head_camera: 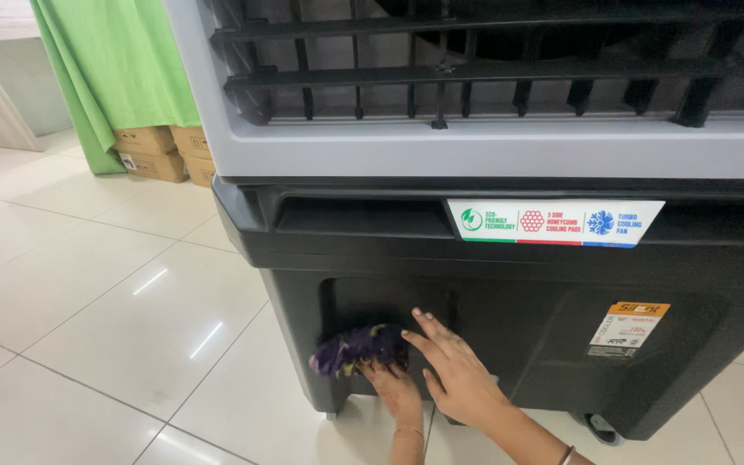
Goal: The person uses a purple patterned cloth to wipe the front grille and lower body of a Westel air cooler. They clean the horizontal slats and the plastic casing below the control panel, moving the cloth across the surface to remove dust.
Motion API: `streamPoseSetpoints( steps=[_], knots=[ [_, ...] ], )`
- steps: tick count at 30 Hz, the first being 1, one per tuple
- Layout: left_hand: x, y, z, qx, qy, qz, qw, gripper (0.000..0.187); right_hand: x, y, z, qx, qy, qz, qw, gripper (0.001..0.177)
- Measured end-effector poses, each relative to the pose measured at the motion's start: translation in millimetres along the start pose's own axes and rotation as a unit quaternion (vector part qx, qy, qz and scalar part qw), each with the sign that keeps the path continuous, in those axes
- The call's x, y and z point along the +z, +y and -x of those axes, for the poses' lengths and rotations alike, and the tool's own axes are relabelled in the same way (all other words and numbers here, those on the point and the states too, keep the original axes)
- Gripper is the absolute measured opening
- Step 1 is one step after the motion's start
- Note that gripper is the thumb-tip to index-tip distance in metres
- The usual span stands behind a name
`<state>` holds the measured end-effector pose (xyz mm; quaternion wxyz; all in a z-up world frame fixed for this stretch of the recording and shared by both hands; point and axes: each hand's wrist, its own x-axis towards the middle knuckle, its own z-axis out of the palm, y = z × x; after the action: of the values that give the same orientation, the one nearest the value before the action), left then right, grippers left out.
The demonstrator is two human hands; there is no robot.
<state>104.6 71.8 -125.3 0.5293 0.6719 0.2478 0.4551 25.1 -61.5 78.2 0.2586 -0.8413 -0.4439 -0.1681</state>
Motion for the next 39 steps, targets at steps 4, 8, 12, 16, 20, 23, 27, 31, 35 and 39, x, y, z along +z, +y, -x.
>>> streamPoseSetpoints(
  steps=[4,8,12,16,20,23,27,31,35,39],
  knots=[
    [29,-18,39,-0.331,-0.191,0.311,0.870,0.036,2,12,24,0.041,-0.017,-0.003,0.999,0.061],
    [35,44,59,-0.458,-0.196,0.346,0.795,0.028,3,26,51,0.043,-0.007,-0.049,0.998,0.054],
    [25,122,85,-0.237,-0.157,0.119,0.951,0.032,-5,44,69,-0.026,0.163,-0.116,0.980,0.051],
    [19,124,92,0.099,-0.112,0.094,0.984,0.025,-1,54,73,-0.034,0.223,-0.104,0.969,0.046],
    [26,63,101,0.176,-0.134,0.012,0.975,0.036,-2,54,72,-0.008,0.193,-0.045,0.980,0.037],
    [50,-4,109,0.028,-0.123,0.043,0.991,0.032,-18,54,69,-0.040,0.173,0.026,0.984,0.044],
    [79,-63,98,-0.271,-0.111,0.147,0.945,0.035,-35,54,65,-0.002,0.158,0.018,0.987,0.050],
    [59,-94,32,-0.518,-0.085,0.502,0.688,0.024,-41,53,66,-0.010,0.134,0.016,0.991,0.052],
    [8,-99,-53,-0.502,-0.052,0.499,0.705,0.031,-41,57,74,0.080,0.087,-0.038,0.992,0.055],
    [-8,-53,-89,-0.443,0.001,0.480,0.757,0.019,-38,52,75,0.112,0.055,-0.064,0.990,0.055]
  ],
)
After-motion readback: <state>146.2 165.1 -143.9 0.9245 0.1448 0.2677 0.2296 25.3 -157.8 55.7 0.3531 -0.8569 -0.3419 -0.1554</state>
